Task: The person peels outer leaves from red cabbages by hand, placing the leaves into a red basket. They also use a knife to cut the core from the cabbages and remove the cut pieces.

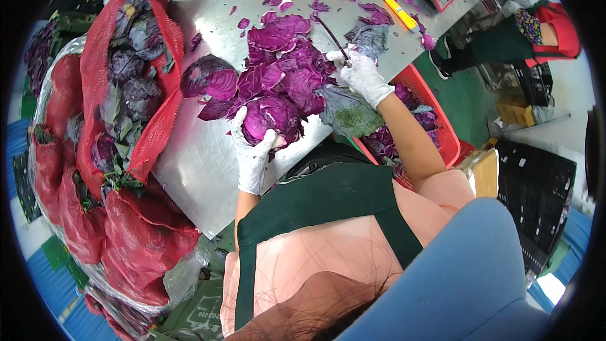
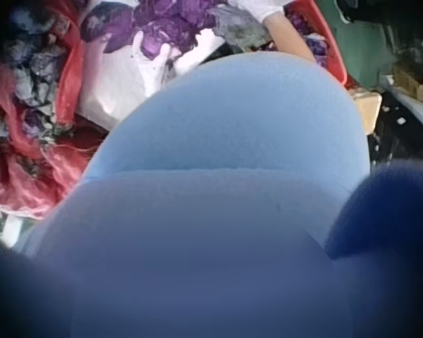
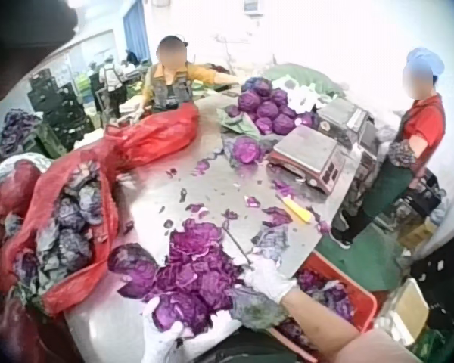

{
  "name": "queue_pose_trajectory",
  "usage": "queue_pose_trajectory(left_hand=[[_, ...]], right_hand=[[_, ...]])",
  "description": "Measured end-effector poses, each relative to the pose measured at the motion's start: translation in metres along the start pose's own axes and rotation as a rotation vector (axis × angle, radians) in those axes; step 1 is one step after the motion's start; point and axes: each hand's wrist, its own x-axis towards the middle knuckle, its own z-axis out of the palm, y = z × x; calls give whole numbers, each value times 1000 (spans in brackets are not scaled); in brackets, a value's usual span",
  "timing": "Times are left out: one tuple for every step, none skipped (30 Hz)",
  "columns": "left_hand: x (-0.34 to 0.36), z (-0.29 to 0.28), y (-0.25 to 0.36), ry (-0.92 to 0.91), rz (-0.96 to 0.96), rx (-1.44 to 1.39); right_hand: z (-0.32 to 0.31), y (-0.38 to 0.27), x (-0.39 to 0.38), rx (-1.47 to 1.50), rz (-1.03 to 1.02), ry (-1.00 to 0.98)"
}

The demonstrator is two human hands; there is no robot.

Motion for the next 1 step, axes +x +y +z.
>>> queue_pose_trajectory(left_hand=[[0, 1, 12, 7, -18, -18]], right_hand=[[1, 0, 8, -372, -41, -70]])
